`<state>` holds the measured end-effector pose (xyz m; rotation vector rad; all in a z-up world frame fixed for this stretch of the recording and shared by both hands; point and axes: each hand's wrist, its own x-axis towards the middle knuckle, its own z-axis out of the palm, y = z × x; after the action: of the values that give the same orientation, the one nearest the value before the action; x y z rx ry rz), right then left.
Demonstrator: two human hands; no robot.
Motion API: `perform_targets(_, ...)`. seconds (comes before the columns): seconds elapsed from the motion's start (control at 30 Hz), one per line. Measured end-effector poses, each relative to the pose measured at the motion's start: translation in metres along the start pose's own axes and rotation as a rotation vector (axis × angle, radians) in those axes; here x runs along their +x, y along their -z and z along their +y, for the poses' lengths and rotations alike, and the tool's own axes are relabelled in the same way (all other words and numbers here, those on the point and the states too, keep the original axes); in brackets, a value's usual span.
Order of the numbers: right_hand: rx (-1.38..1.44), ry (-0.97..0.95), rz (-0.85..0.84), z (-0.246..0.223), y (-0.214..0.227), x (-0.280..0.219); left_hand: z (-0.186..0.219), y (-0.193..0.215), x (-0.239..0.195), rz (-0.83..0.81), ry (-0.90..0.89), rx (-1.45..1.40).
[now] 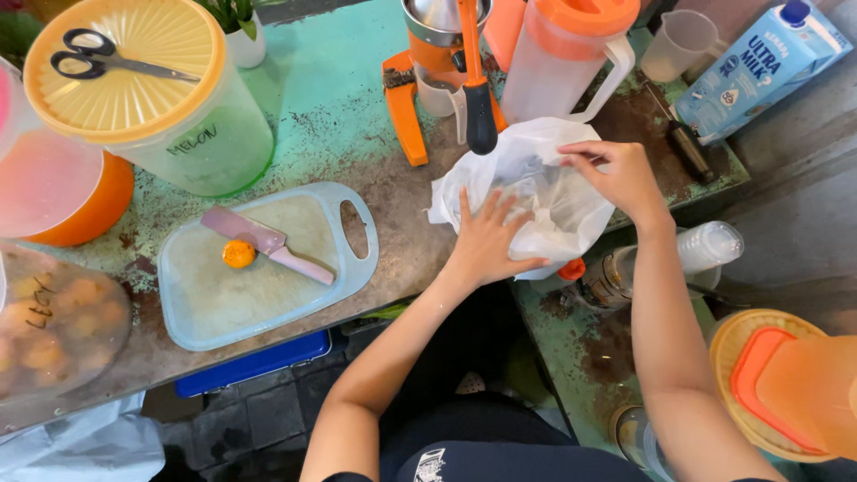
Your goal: The person cuts several small oranges in half on a plastic cutting board using a knife. They place the cut halves on the counter and discard the peels into a white plastic bag.
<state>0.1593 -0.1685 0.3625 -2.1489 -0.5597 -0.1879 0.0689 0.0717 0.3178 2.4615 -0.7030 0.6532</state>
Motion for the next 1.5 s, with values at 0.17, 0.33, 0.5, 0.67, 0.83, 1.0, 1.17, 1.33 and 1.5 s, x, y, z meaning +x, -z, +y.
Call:
perform_targets(0.17,-0.196,0.046,0.244,0.007,0.001,-0.012,0.009,0.003,-0.035,0.073,0.054,-0.180)
perform_targets(0.33,-0.620,0.109,0.041,0.032,-0.027,0.002,0.000,-0.036,-0.049,-0.032,-0.128,0.123)
perform_targets(0.5,-0.883,0.107,-0.064,0.034,-0.028,0.008,-0.026,-0.047,-0.049,-0.037,-0.117,0.003)
perform_targets(0.67,-0.893,0.058,-0.109,0.026,-0.031,0.010,-0.035,-0.019,-0.034,-0.037,-0.150,-0.043)
perform_targets(0.83,-0.527,0.028,-0.182,0.021,-0.034,0.002,-0.048,-0.021,-0.027,-0.093,-0.174,-0.034)
perform_targets(1.0,-0.586,-0.097,-0.582,0.040,-0.084,0.004,-0.052,-0.009,-0.022,-0.162,-0.205,0.010)
perform_targets(1.17,-0.642,-0.158,-0.724,0.051,-0.079,0.006,-0.047,0.042,-0.031,0.094,-0.115,-0.277)
perform_targets(1.33,-0.626,-0.161,-0.719,0.042,-0.073,-0.001,-0.109,-0.023,-0.018,0.141,0.851,-1.201)
perform_targets(1.5,-0.700,-0.207,-0.751,0.028,-0.077,0.005,-0.071,-0.032,-0.004,0.227,0.437,-0.844)
